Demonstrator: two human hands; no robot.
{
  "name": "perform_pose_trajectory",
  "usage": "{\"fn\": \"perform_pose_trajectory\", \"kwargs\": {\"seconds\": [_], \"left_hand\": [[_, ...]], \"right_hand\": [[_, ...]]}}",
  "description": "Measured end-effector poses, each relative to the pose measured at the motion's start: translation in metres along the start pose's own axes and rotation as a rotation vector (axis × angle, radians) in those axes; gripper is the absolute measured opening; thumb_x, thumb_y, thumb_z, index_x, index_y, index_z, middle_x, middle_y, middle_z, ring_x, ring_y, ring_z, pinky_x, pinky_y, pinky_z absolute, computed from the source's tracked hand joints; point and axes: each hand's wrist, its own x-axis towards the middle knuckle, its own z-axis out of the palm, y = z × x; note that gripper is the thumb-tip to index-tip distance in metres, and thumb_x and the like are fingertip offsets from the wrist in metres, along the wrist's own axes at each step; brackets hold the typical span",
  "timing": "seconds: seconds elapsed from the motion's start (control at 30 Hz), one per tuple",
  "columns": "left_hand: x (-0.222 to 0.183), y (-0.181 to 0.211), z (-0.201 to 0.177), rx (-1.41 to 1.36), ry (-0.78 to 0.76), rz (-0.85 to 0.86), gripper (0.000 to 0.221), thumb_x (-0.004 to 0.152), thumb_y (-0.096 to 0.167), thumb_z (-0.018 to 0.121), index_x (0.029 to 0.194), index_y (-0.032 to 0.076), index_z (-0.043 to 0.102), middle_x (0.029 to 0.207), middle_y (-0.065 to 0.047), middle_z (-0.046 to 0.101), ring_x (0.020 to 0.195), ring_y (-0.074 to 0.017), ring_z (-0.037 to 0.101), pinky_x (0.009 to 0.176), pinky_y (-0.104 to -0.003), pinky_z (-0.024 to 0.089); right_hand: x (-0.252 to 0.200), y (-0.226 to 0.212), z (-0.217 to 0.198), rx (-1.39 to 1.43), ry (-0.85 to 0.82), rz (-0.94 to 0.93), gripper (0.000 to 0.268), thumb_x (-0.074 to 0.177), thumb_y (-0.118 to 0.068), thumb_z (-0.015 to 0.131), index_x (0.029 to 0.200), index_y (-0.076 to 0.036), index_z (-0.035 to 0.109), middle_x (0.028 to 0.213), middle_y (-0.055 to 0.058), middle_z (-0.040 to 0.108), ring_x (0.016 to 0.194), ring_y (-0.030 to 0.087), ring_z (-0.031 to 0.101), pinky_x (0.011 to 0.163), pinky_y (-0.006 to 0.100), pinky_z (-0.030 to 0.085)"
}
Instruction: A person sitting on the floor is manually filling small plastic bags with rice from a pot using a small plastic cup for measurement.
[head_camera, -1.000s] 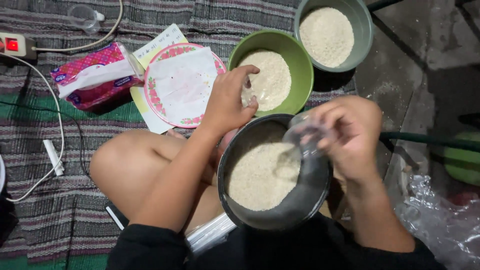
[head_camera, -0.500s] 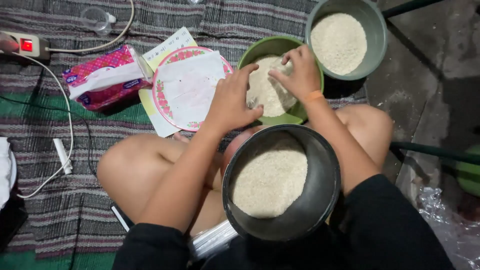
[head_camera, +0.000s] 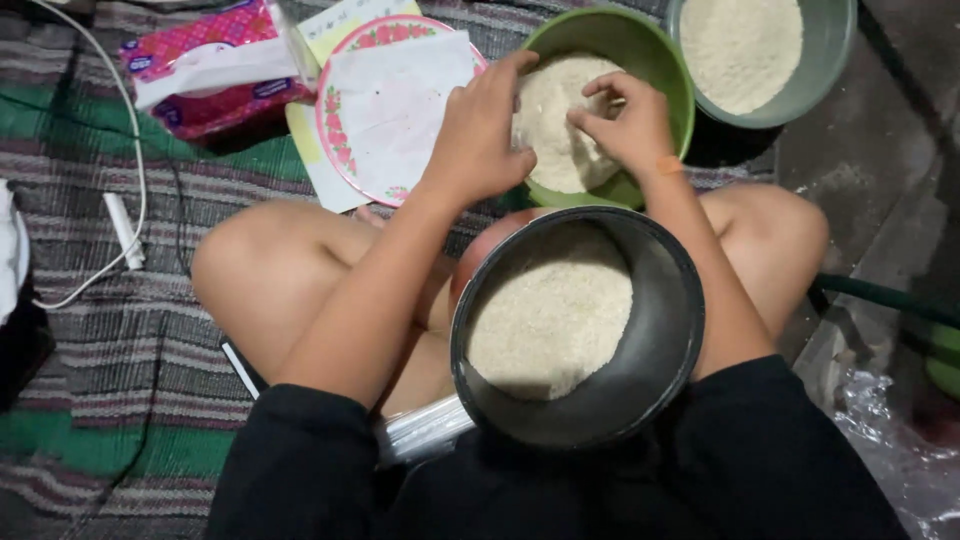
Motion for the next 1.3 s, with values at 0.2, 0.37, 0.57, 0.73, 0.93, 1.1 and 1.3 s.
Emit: {"fn": "perform_pose_trajectory", "kwargs": {"seconds": [0.2, 0.37, 0.57, 0.73, 0.93, 1.1, 1.3], "left_hand": [[-0.005, -0.009, 0.014, 0.021, 0.048, 0.011, 0.084, 0.061, 0.003, 0.073, 0.139, 0.006, 0.044, 0.121, -0.011, 0.066, 0.093, -0.0261, 0.065, 0.087, -0.039, 0.048], [-0.010, -0.026, 0.024, 0.038, 0.131, 0.054, 0.086, 0.062, 0.007, 0.075, 0.141, 0.010, 0.040, 0.104, -0.012, 0.069, 0.089, -0.0328, 0.067, 0.080, -0.042, 0.052], [-0.013, -0.020, 0.025, 0.028, 0.187, 0.072, 0.087, 0.065, 0.007, 0.077, 0.143, 0.013, 0.038, 0.097, -0.008, 0.065, 0.088, -0.0303, 0.063, 0.082, -0.041, 0.049], [-0.009, -0.012, 0.031, -0.063, 0.155, 0.029, 0.088, 0.066, 0.008, 0.074, 0.145, 0.015, 0.036, 0.109, -0.009, 0.069, 0.090, -0.0269, 0.068, 0.079, -0.040, 0.055], [0.010, 0.015, 0.034, -0.077, 0.092, 0.081, 0.087, 0.063, 0.005, 0.068, 0.145, 0.007, 0.039, 0.112, -0.012, 0.065, 0.095, -0.0267, 0.065, 0.088, -0.038, 0.051], [0.021, 0.006, 0.049, -0.093, -0.038, -0.038, 0.099, 0.062, 0.005, 0.075, 0.153, 0.008, 0.037, 0.105, -0.012, 0.063, 0.100, -0.0425, 0.064, 0.091, -0.052, 0.045], [0.021, 0.008, 0.046, -0.229, -0.100, -0.159, 0.099, 0.063, 0.013, 0.077, 0.153, 0.016, 0.036, 0.104, -0.007, 0.065, 0.096, -0.0374, 0.066, 0.090, -0.050, 0.048]], "right_hand": [[0.002, -0.009, -0.010, 0.320, -0.117, 0.395, 0.026, 0.093, -0.015, 0.079, 0.116, -0.008, 0.068, 0.087, 0.000, 0.062, 0.064, 0.006, 0.055, 0.059, 0.024, 0.061], [-0.002, 0.010, -0.015, 0.513, -0.105, 0.436, 0.029, 0.095, -0.018, 0.079, 0.120, -0.010, 0.066, 0.093, 0.000, 0.067, 0.071, 0.006, 0.063, 0.060, 0.021, 0.060], [-0.014, -0.011, -0.024, 0.547, -0.029, 0.443, 0.035, 0.096, -0.026, 0.078, 0.124, -0.008, 0.066, 0.100, 0.000, 0.064, 0.075, 0.003, 0.064, 0.064, 0.020, 0.066], [-0.027, -0.014, -0.034, 0.657, 0.022, 0.385, 0.033, 0.098, -0.021, 0.075, 0.125, -0.007, 0.063, 0.104, 0.003, 0.066, 0.079, 0.007, 0.069, 0.062, 0.019, 0.062], [-0.033, -0.027, -0.054, 0.619, 0.116, 0.236, 0.027, 0.099, -0.012, 0.072, 0.122, -0.001, 0.063, 0.098, 0.006, 0.065, 0.077, 0.010, 0.065, 0.064, 0.022, 0.062], [-0.030, -0.028, -0.054, 0.761, 0.294, 0.181, 0.038, 0.096, -0.020, 0.082, 0.123, -0.003, 0.061, 0.104, 0.006, 0.060, 0.083, 0.016, 0.069, 0.067, 0.035, 0.070], [-0.031, -0.042, -0.053, 0.730, 0.262, 0.142, 0.038, 0.093, -0.016, 0.086, 0.120, -0.002, 0.063, 0.102, 0.007, 0.063, 0.086, 0.016, 0.071, 0.072, 0.037, 0.070]]}}
